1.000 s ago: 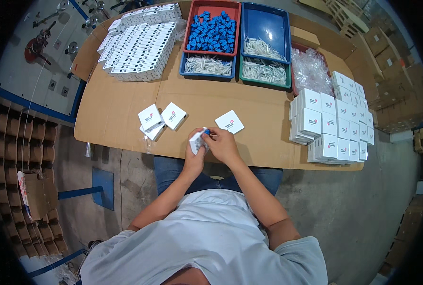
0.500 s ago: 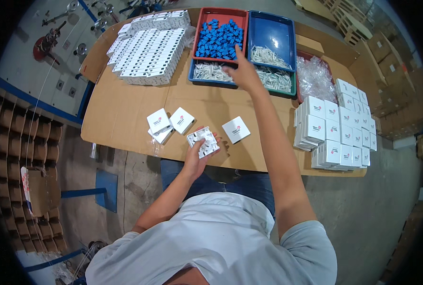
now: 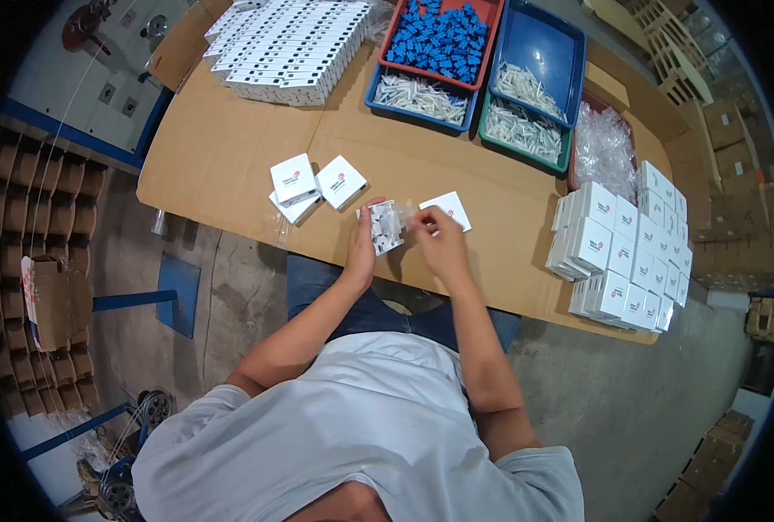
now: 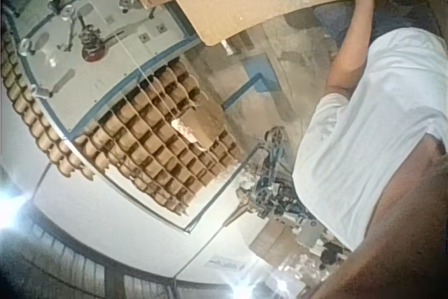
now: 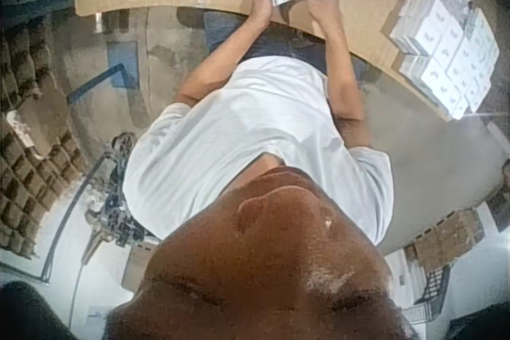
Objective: Sort small plastic bags into cardboard boxes at a warehouse workstation.
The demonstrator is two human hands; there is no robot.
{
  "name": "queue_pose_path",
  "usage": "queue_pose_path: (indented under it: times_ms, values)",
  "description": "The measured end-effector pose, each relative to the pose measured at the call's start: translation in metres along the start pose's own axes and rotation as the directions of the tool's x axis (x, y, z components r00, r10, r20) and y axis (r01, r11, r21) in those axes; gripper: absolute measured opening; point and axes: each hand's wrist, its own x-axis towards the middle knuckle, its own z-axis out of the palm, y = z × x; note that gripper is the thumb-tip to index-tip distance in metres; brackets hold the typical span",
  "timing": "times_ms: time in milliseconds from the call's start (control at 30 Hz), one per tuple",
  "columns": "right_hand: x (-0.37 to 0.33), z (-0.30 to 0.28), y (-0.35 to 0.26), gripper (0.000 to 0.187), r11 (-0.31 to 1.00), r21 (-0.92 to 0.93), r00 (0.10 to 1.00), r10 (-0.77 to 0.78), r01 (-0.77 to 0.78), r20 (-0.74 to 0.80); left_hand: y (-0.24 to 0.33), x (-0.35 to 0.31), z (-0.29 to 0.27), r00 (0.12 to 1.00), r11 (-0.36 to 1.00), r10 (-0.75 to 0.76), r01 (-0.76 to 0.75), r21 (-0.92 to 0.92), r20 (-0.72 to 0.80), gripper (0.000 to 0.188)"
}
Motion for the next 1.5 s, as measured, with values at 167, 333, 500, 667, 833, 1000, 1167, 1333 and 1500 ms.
queue_pose_path:
  times_ms: [167, 333, 500, 667, 833, 1000, 1167, 1333, 1500]
  values:
    - [0.016, -0.042, -0.005, 0.019, 0.919, -0.393, 0.996, 0.009, -0.044, -0.090, -0.002, 0.008, -0.011, 0.969, 0.866, 0.217, -0.136, 0.481, -0.118, 0.054]
    - [0.055, 0.014, -0.025, 0.030, 0.878, -0.426, 0.956, -0.280, 0.217, -0.091, 0.001, -0.011, -0.014, 0.888, 0.550, 0.438, -0.143, 0.823, -0.138, 0.086]
    - [0.086, 0.096, -0.054, 0.064, 0.767, -0.547, 0.940, -0.233, 0.335, 0.249, 0.007, -0.045, -0.022, 0.815, 0.330, 0.579, -0.273, 0.904, 0.035, 0.083]
    - [0.092, 0.116, -0.057, 0.091, 0.701, -0.663, 0.949, -0.064, 0.262, 0.308, 0.022, -0.060, -0.039, 0.897, 0.639, 0.402, -0.134, 0.758, -0.181, 0.055]
    - [0.101, 0.066, -0.051, 0.096, 0.841, -0.506, 0.967, -0.073, 0.192, 0.245, 0.038, -0.046, -0.060, 0.957, 0.992, -0.004, 0.040, 0.119, -0.290, 0.034]
    - [0.047, 0.016, -0.082, 0.087, 0.938, 0.002, 0.775, -0.287, 0.346, 0.563, 0.102, -0.034, -0.020, 0.873, 0.834, -0.488, 0.471, -0.287, 0.013, 0.062]
    - [0.002, 0.011, -0.088, 0.071, 0.932, -0.027, 0.841, -0.313, 0.361, 0.442, 0.093, -0.037, 0.009, 0.899, 0.860, -0.309, 0.404, -0.313, 0.311, 0.063]
    - [-0.005, 0.007, -0.066, 0.073, 0.821, -0.096, 0.794, -0.505, 0.563, 0.339, 0.082, -0.046, 0.026, 0.863, 0.789, -0.343, 0.479, -0.384, 0.370, 0.067]
    - [-0.015, 0.002, -0.053, 0.078, 0.808, -0.074, 0.780, -0.534, 0.584, 0.325, 0.076, -0.058, 0.034, 0.874, 0.857, -0.338, 0.439, -0.269, 0.348, 0.070]
